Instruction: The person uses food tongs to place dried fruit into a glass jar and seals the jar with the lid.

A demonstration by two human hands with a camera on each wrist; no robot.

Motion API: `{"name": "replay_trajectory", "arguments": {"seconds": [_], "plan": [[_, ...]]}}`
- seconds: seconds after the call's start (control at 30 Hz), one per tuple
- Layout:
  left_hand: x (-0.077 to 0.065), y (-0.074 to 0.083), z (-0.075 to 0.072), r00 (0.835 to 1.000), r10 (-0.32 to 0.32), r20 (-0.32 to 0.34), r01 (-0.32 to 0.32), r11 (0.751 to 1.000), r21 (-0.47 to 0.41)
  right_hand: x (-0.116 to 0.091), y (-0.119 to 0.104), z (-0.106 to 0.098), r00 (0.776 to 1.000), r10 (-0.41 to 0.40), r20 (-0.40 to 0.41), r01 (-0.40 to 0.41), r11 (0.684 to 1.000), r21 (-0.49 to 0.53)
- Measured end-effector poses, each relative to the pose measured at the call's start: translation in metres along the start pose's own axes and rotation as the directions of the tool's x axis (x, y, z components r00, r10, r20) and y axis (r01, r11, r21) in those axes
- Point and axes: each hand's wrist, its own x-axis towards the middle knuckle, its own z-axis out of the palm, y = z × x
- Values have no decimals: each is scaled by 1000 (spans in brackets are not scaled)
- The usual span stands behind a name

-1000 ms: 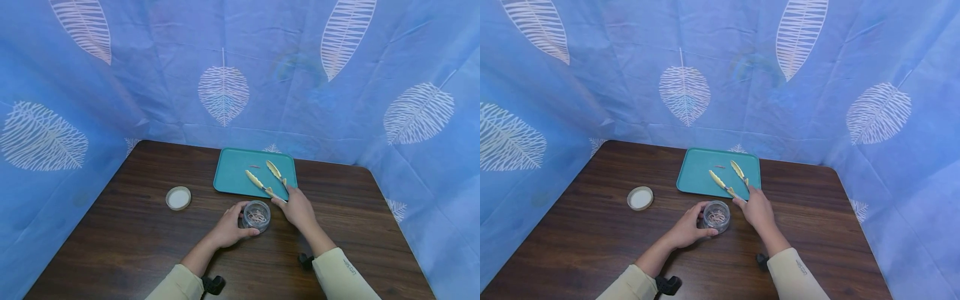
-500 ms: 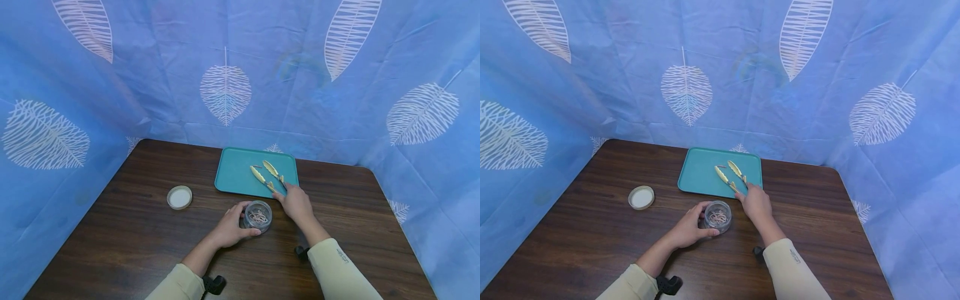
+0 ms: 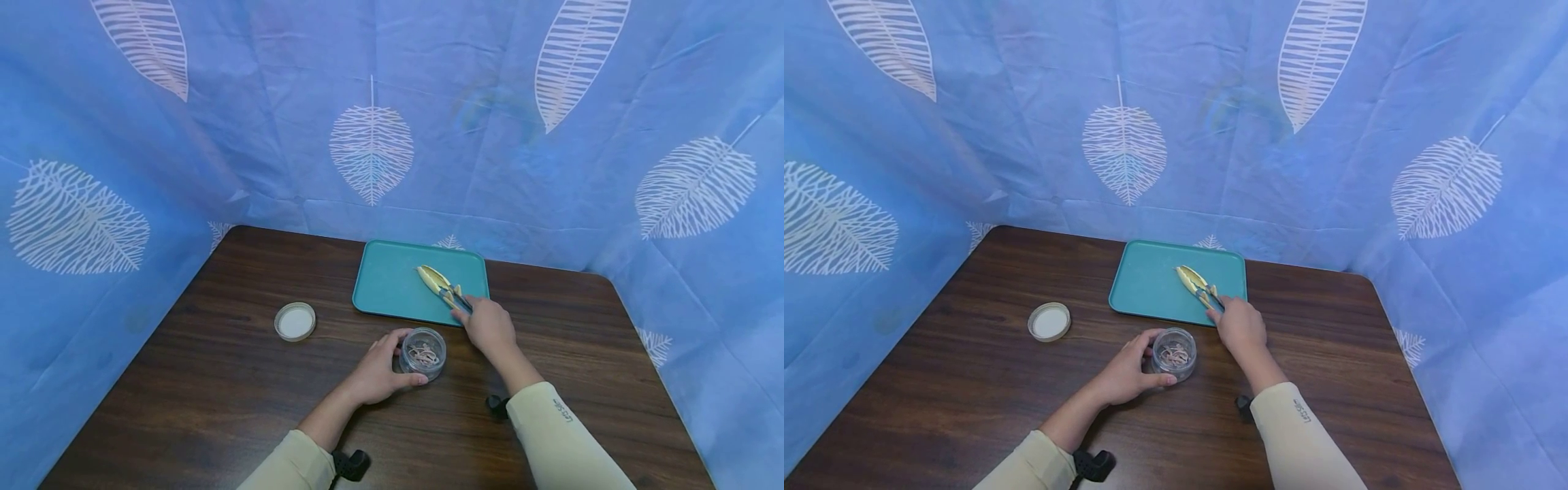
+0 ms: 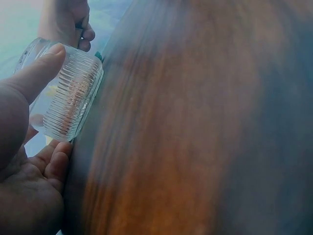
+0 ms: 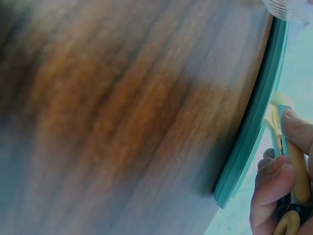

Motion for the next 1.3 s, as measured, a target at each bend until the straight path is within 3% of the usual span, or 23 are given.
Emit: {"name": "replay_trajectory", "arguments": {"seconds": [0.77, 1.3], "plan": [[-1, 0, 3, 1000, -12, 3, 12, 1000, 24, -21, 10, 4, 999, 2, -43, 0, 999, 47], [0, 2, 2, 1000, -13, -3, 13, 1000, 21, -67, 12, -1, 997, 5, -77, 4, 994, 112]]}}
